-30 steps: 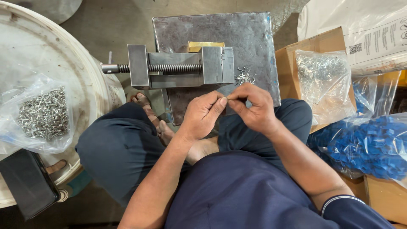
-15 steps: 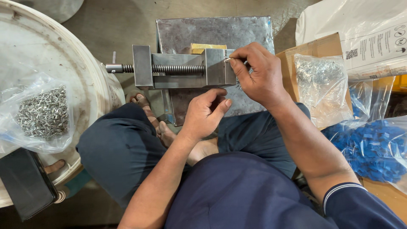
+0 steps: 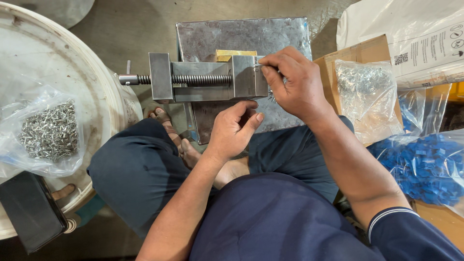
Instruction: The person sits on the floor and uses a bench vise to assemble small metal fasteners. They place a metal pin into the vise, insert a small metal piece, and tighten the vise to secure the components together.
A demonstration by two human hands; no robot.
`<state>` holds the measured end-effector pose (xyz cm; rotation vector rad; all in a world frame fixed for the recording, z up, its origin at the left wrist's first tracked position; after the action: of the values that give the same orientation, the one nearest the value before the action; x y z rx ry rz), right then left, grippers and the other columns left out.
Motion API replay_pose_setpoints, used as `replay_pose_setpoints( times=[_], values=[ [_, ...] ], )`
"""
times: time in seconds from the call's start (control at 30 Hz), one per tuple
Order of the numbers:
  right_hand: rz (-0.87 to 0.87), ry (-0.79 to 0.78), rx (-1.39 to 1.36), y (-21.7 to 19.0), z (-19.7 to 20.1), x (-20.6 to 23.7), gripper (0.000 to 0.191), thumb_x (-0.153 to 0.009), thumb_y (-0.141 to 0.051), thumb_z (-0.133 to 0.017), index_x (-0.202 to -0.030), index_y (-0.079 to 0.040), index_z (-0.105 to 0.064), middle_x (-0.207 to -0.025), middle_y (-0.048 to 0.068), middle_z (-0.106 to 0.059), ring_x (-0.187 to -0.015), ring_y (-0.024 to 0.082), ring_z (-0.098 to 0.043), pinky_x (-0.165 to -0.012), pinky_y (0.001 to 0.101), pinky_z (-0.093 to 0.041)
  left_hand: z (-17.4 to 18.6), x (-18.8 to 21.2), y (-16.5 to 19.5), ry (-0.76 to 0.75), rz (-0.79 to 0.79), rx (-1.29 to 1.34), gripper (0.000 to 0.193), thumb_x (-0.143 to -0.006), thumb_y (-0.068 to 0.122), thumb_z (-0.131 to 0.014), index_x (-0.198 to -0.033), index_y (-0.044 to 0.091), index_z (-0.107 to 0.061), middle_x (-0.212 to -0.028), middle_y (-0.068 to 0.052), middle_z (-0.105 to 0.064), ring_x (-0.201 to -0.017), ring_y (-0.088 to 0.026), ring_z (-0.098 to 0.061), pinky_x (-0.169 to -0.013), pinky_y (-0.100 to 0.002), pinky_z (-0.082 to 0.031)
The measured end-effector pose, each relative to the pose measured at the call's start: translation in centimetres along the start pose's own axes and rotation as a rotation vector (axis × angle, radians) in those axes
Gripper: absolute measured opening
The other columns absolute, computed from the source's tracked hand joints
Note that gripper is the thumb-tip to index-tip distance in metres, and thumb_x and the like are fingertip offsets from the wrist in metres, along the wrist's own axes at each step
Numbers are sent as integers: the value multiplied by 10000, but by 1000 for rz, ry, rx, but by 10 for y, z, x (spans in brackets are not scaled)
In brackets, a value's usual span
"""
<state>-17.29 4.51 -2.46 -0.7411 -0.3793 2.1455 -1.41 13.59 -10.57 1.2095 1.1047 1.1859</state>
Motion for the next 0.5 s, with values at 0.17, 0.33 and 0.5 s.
replay_pose_setpoints(
  times=[0.17, 0.33, 0.5],
  values=[
    [-139, 71, -101, 22, 6, 29, 122, -1043, -32, -712, -1163, -15, -718, -997, 97, -671, -852, 182, -676, -729, 296, -548, 1, 2, -2, 45, -133, -16, 311, -984, 252, -720, -1162, 0, -686, -897, -86, -727, -768, -119, -676, -725, -281, -553],
    [-353, 99, -143, 48, 0, 84, 110, -1027, -44, -740, -1133, -20, -722, -925, 69, -649, -773, 129, -640, -679, 262, -511, -4, 6, -10, 38, -125, 49, 246, -1000, 165, -733, -1169, -4, -679, -881, -46, -711, -752, -79, -629, -698, -247, -530],
    [-386, 48, -43, 50, 0, 118, 136, -949, -30, -761, -1084, -28, -743, -870, 75, -635, -682, 153, -587, -633, 280, -468, -7, 7, -8, 19, -106, 123, 206, -1016, 121, -727, -1159, -9, -658, -854, -12, -649, -715, -56, -553, -646, -222, -482]
  ],
)
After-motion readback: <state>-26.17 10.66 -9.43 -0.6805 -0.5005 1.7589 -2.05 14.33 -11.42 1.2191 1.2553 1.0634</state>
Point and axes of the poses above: each hand's wrist, its own x-axis away from the middle knuckle, its own z-axis out of the back of the hand, y = z × x, the point moved 1 cm from there along -x, towards the middle knuckle
